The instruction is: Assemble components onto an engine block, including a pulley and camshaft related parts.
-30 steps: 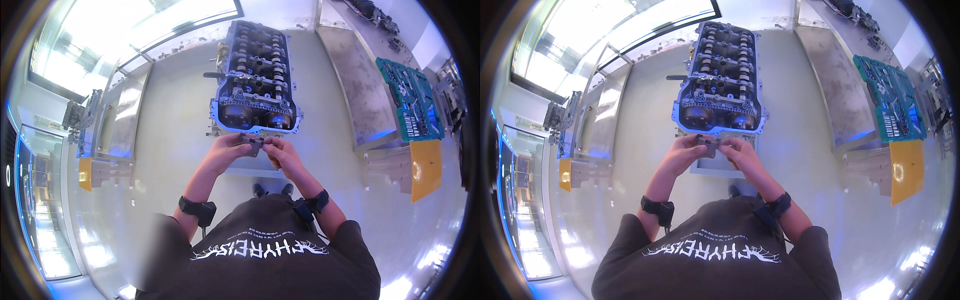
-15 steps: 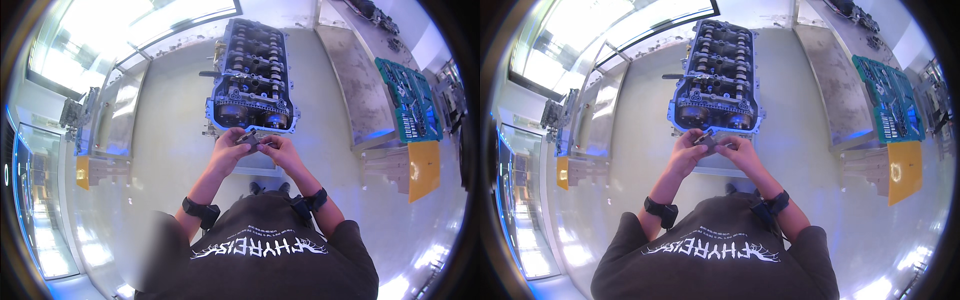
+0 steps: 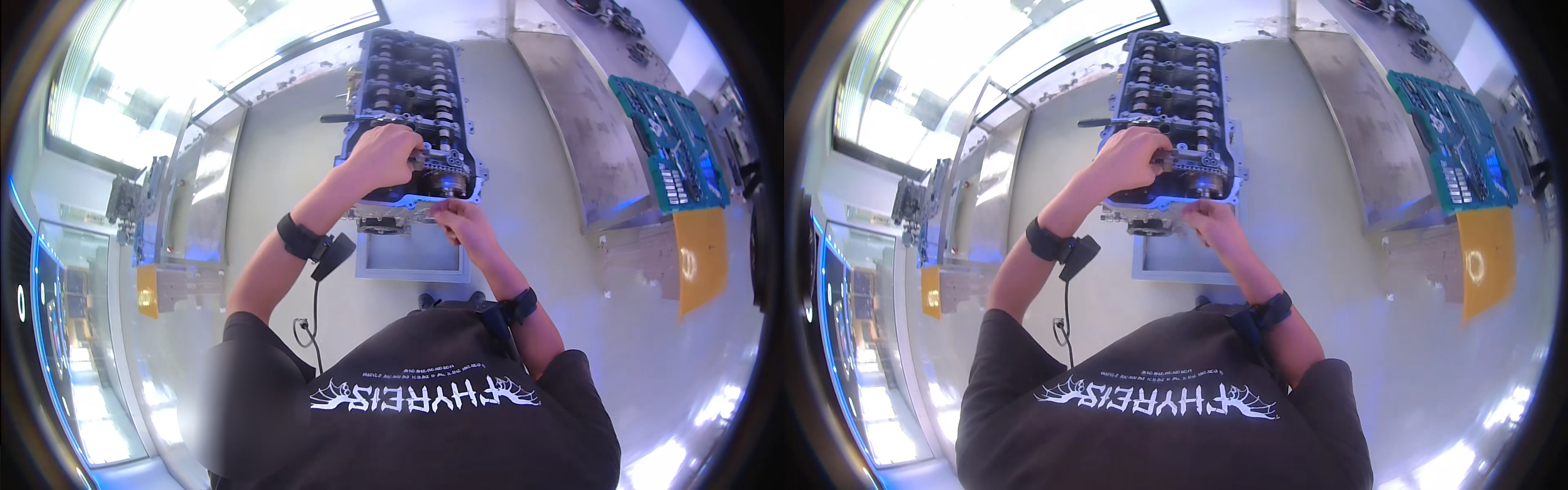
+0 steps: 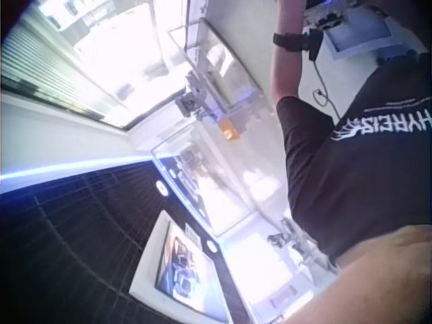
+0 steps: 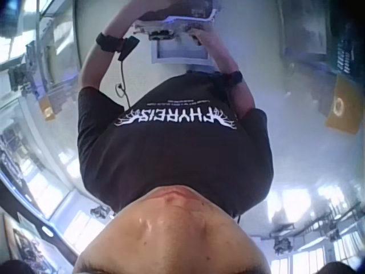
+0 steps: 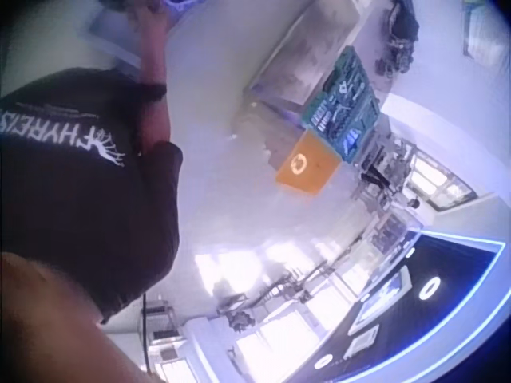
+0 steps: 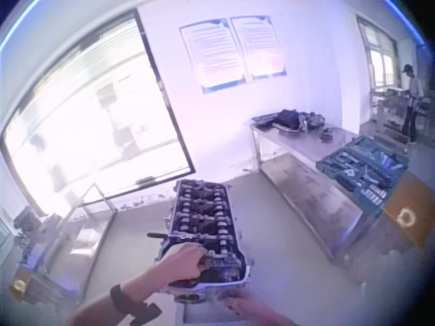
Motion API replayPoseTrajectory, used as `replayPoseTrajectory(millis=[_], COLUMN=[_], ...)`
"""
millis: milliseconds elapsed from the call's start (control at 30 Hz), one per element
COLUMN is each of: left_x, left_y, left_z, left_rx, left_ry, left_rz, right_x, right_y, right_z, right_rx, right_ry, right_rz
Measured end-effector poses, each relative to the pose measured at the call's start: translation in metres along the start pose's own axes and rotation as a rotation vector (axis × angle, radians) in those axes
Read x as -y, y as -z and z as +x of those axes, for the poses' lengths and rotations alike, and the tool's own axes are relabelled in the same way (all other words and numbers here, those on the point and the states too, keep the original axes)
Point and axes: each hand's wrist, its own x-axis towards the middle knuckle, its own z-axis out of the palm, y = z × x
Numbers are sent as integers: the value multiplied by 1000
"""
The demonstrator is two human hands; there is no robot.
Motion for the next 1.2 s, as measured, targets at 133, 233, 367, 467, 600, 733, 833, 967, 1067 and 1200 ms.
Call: replayPoseTrajectory(millis=[133,233,367,467,600,733,833,967,1067,1200], left_x=[2,6,-3,2,9,14,11,24,29,43], left_y=[-10,-20,-22,-25,-19,-15,-10,-13,-13,-18], left_z=[16,22,27,29,31,35,39,48,58,55], left_rx=[262,313,349,348,357,403,438,511,540,545], left_ry=[41,69,61,37,2,12,-16,-56,-121,-231], left_rz=[95,210,243,243,158,124,128,52,-4,-89], right_x=[-58,-88,-90,-92,-92,-91,-102,-128,-173,-208], right_y=[25,47,58,68,75,71,64,32,0,-41], right_z=[-21,-26,-36,-40,-44,-41,-36,-26,-2,22], right_rx=[97,133,116,162,151,76,18,-119,-274,-437], right_ry=[-247,-301,-259,-224,-233,-232,-232,-268,-202,-177], right_rz=[82,173,185,181,228,323,343,380,530,796])
